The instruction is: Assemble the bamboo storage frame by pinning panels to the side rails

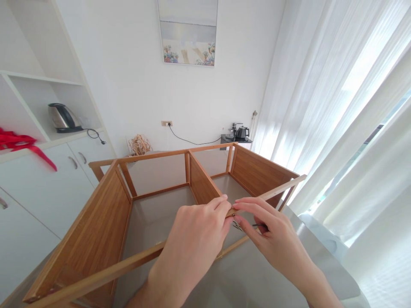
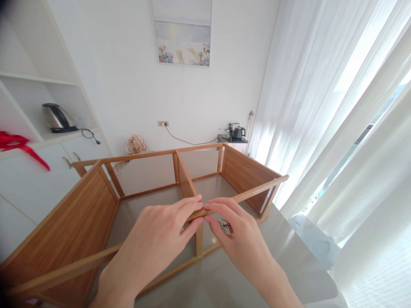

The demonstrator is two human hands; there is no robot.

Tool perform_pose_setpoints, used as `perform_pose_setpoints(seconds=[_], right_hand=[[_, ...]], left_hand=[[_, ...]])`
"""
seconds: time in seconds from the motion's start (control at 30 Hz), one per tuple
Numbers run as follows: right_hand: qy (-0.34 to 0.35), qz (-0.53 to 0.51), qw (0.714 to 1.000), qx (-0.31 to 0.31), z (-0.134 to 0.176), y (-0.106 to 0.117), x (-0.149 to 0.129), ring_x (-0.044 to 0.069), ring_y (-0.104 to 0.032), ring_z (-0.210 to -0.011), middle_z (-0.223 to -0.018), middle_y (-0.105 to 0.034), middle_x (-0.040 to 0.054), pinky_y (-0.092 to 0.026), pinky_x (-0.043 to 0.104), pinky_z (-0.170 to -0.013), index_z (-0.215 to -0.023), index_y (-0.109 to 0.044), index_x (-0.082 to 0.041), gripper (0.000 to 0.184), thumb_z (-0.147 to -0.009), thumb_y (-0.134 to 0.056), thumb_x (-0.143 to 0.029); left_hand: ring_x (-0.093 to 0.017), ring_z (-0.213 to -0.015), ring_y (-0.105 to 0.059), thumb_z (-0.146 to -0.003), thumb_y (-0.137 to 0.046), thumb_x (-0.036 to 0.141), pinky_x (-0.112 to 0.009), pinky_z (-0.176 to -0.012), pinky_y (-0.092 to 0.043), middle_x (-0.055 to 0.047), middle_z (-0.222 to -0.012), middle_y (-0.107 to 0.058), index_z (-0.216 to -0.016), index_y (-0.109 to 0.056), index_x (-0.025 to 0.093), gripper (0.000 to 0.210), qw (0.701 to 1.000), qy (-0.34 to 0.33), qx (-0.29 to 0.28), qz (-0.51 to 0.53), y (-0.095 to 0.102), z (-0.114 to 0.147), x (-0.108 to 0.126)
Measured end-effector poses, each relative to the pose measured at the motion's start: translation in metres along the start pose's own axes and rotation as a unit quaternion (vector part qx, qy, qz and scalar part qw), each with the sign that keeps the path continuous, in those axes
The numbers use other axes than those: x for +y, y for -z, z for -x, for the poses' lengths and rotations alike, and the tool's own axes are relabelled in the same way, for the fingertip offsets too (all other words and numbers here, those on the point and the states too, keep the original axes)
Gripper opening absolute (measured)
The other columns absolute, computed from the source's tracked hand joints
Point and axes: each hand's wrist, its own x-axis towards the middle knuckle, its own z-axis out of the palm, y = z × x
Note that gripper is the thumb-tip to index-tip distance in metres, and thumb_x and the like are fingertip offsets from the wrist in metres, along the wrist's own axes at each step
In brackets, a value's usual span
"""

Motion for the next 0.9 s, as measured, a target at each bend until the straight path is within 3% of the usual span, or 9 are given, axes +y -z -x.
perform_pose_setpoints(seconds=[0.23,0.4,0.53,0.63,0.77,0.9], right_hand=[[-0.002,0.0,1.0,0.009,-0.003,-0.004,0.001,0.007,-0.048,-0.058,-0.119,-0.062,0.0021,-0.045,0.023,-0.049,-0.11,-0.068,-0.032,0.017,-0.099,-0.057,-0.036],[-0.01,0.046,0.995,0.09,0.011,0.001,-0.001,0.007,-0.044,-0.055,-0.109,-0.057,0.0035,-0.045,0.022,-0.047,-0.125,-0.057,-0.03,0.027,-0.099,-0.054,-0.035],[-0.038,0.086,0.988,0.119,0.034,0.006,0.006,0.013,-0.06,-0.077,-0.106,-0.059,0.006,-0.052,0.021,-0.055,-0.126,-0.053,-0.027,0.027,-0.101,-0.046,-0.033],[-0.053,0.097,0.99,0.088,0.045,0.01,0.014,0.015,-0.067,-0.088,-0.105,-0.067,0.004,-0.057,0.026,-0.074,-0.125,-0.053,-0.029,0.026,-0.104,-0.038,-0.032],[-0.087,0.05,0.995,0.001,0.049,0.011,0.019,0.015,-0.073,-0.083,-0.104,-0.075,0.001,-0.059,0.027,-0.071,-0.129,-0.05,-0.031,0.028,-0.105,-0.038,-0.037],[-0.132,0.004,0.991,0.005,0.047,0.009,0.013,0.019,-0.075,-0.085,-0.101,-0.077,0.0029,-0.06,0.03,-0.073,-0.108,-0.056,-0.027,0.023,-0.104,-0.042,-0.044]], left_hand=[[-0.019,-0.085,-0.076,-0.103,-0.049,0.027,-0.031,-0.06,-0.054,0.002,-0.128,-0.071,-0.121,-0.066,0.026,0.025,1.0,-0.008,-0.001,-0.001,0.0,0.0,0.0],[-0.019,-0.085,-0.076,-0.101,-0.051,0.026,-0.031,-0.061,-0.052,0.007,-0.127,-0.072,-0.121,-0.065,0.029,0.024,1.0,0.0,0.001,0.012,0.001,0.0,0.0],[-0.018,-0.084,-0.076,-0.101,-0.049,0.023,-0.029,-0.058,-0.048,0.004,-0.118,-0.075,-0.117,-0.065,0.027,0.023,1.0,0.011,0.006,0.004,0.0,0.0,0.003],[-0.019,-0.083,-0.076,-0.102,-0.048,0.025,-0.029,-0.057,-0.045,0.002,-0.113,-0.077,-0.118,-0.065,0.028,0.024,1.0,0.014,0.01,-0.009,-0.001,0.001,0.004],[-0.019,-0.083,-0.075,-0.102,-0.048,0.028,-0.028,-0.056,-0.042,0.001,-0.108,-0.077,-0.114,-0.065,0.028,0.021,0.999,0.022,0.009,-0.022,-0.002,0.001,0.004],[-0.018,-0.081,-0.074,-0.102,-0.046,0.029,-0.027,-0.055,-0.04,0.001,-0.115,-0.074,-0.109,-0.064,0.028,0.019,0.999,0.025,-0.004,-0.025,-0.001,0.0,0.004]])
